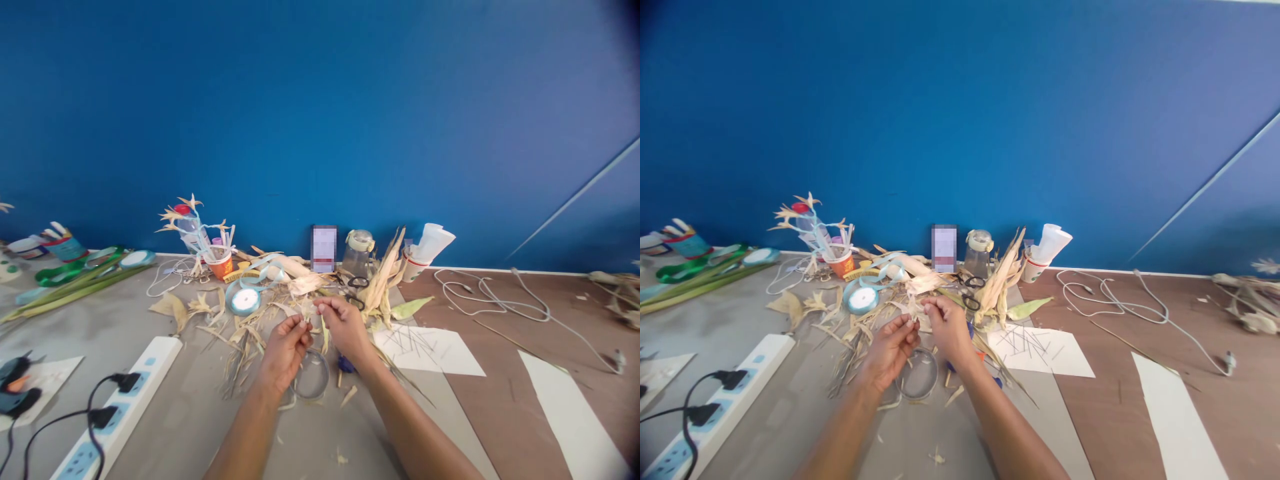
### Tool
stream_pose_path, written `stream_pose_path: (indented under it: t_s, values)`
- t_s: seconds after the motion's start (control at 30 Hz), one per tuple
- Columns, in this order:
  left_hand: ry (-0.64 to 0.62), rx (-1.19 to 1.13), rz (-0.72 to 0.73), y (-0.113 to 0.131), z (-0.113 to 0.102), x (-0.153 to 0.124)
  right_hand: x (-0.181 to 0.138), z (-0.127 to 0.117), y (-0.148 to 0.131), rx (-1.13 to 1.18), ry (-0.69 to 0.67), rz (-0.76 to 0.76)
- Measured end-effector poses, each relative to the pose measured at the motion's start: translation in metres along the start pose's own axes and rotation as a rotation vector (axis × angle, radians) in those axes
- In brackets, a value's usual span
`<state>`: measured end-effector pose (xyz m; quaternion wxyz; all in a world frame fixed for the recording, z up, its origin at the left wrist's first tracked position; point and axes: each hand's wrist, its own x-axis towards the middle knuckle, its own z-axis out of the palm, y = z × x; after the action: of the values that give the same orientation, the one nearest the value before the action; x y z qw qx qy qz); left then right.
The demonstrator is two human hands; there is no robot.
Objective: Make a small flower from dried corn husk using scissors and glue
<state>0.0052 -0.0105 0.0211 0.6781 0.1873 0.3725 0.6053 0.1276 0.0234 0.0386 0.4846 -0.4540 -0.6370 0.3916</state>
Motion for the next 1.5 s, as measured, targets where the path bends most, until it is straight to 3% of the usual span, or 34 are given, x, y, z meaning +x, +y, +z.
stream_pose_path:
  t_s: [0.3, 0.67, 1.5]
  values:
    - [-0.035, 0.028, 0.027, 0.000, 0.000, 0.000, 0.003, 0.006, 0.015, 0.234, -0.179, 0.232]
    - [-0.030, 0.160, 0.124, -0.005, -0.003, 0.003, 0.003, 0.007, 0.012, 0.253, -0.257, 0.196]
    - [0.034, 0.283, 0.214, -0.008, -0.006, 0.004, 0.000, 0.017, 0.021, 0.363, -0.198, 0.153]
